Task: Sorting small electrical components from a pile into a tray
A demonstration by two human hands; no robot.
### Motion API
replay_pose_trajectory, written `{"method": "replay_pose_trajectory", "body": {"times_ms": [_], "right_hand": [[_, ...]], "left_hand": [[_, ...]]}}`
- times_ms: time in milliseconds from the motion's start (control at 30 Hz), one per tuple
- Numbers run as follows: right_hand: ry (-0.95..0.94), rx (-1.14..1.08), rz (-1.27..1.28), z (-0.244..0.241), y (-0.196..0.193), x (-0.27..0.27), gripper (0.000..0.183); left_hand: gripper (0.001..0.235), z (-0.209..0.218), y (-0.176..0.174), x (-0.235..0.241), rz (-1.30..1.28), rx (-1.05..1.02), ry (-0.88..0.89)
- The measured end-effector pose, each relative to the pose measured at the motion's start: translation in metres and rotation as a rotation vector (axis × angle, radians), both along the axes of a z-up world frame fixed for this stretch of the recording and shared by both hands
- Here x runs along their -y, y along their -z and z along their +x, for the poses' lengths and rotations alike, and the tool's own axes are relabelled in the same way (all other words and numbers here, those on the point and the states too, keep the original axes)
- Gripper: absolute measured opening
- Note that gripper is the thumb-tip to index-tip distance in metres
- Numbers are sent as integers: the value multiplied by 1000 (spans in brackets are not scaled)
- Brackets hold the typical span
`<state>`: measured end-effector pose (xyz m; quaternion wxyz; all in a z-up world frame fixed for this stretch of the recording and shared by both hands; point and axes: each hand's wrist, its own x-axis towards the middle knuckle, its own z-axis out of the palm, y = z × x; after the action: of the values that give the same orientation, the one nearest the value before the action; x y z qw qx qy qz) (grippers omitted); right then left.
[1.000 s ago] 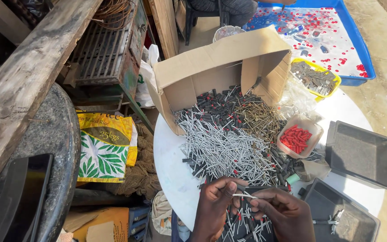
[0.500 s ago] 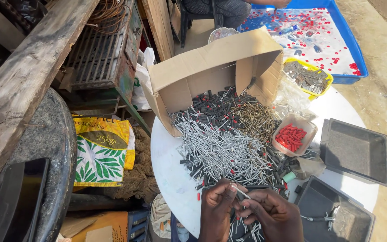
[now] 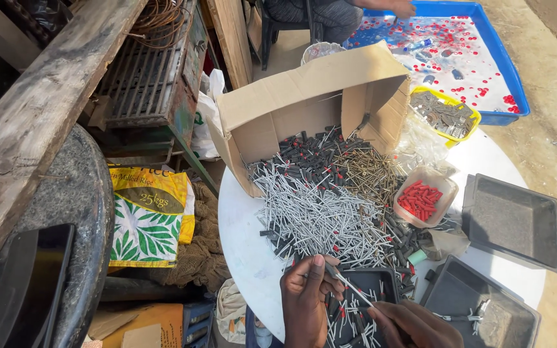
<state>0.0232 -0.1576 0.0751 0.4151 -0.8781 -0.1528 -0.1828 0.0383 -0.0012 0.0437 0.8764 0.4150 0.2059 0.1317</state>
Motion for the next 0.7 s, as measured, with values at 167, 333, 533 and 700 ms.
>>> {"method": "replay_pose_trajectory", "body": {"times_ms": [167, 333, 533, 700], "right_hand": [[17, -23, 30, 1, 3, -2, 8], [-13, 2, 26, 3, 9, -2, 8], [181, -206, -82, 7, 41, 5, 26], [28, -451, 28, 8, 60, 0, 15]], "left_hand": [[38, 0, -5, -1, -35, -21, -34], [36, -3, -2, 1, -54, -36, -26], [37, -6, 3, 4, 82, -70, 123], [37, -13, 49, 17, 94, -1, -79]]}}
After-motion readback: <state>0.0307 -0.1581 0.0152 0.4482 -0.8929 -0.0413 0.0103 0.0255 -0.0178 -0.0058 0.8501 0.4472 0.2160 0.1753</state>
